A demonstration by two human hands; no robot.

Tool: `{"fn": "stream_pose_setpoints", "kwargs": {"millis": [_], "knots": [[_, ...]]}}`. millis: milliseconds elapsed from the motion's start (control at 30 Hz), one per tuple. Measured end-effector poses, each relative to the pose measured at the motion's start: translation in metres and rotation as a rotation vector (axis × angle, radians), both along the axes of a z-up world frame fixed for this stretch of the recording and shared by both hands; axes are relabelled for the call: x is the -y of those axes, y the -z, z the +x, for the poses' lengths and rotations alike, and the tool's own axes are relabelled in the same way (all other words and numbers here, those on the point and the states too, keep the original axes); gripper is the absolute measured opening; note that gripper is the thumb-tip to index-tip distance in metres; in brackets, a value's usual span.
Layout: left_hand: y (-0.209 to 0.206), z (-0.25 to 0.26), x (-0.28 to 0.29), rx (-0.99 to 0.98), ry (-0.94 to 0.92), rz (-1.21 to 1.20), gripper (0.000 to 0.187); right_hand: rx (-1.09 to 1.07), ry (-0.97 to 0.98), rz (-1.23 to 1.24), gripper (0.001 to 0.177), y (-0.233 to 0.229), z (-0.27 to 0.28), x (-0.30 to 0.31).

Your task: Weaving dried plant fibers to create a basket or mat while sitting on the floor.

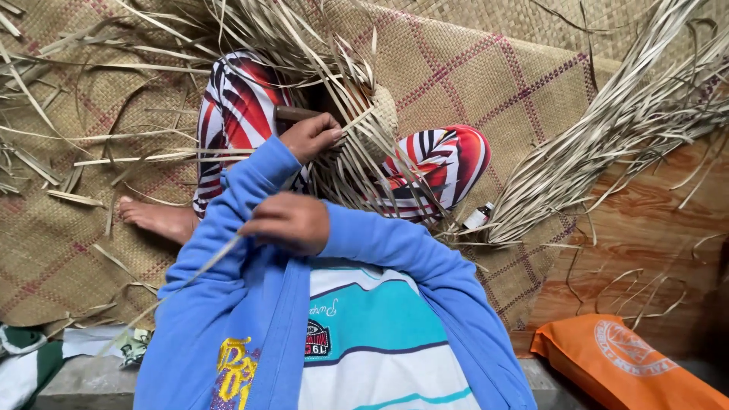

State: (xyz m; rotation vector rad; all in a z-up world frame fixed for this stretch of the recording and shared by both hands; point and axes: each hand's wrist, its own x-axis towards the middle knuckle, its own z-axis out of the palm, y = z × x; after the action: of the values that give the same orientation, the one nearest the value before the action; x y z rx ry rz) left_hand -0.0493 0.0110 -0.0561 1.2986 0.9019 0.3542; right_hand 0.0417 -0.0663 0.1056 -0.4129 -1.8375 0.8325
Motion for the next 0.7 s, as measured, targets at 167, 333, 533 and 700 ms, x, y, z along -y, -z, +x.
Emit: {"fn": "stream_pose_setpoints", "kwargs": {"millis": [167, 333, 533, 700], "knots": [[-0.026, -0.003, 0.008, -0.169, -0.073, 0.240, 0.019, 0.319, 0.459, -0.010, 0.017, 0.048, 0.080, -0.043], [-0.030, -0.031, 0.025, -0.390, -0.080, 0.487, 0.020, 0.569, 0.649, -0.004, 0.033, 0.087, 0.124, -0.045], [-0.013, -0.190, 0.093, -0.671, -0.079, 0.445, 0.022, 0.562, 0.642, 0.085, 0.037, 0.091, 0.124, -0.043], [-0.029, -0.320, 0.163, -1.324, -0.112, 0.692, 0.006, 0.674, 0.636, -0.114, 0.036, 0.062, 0.118, -0.037]]}}
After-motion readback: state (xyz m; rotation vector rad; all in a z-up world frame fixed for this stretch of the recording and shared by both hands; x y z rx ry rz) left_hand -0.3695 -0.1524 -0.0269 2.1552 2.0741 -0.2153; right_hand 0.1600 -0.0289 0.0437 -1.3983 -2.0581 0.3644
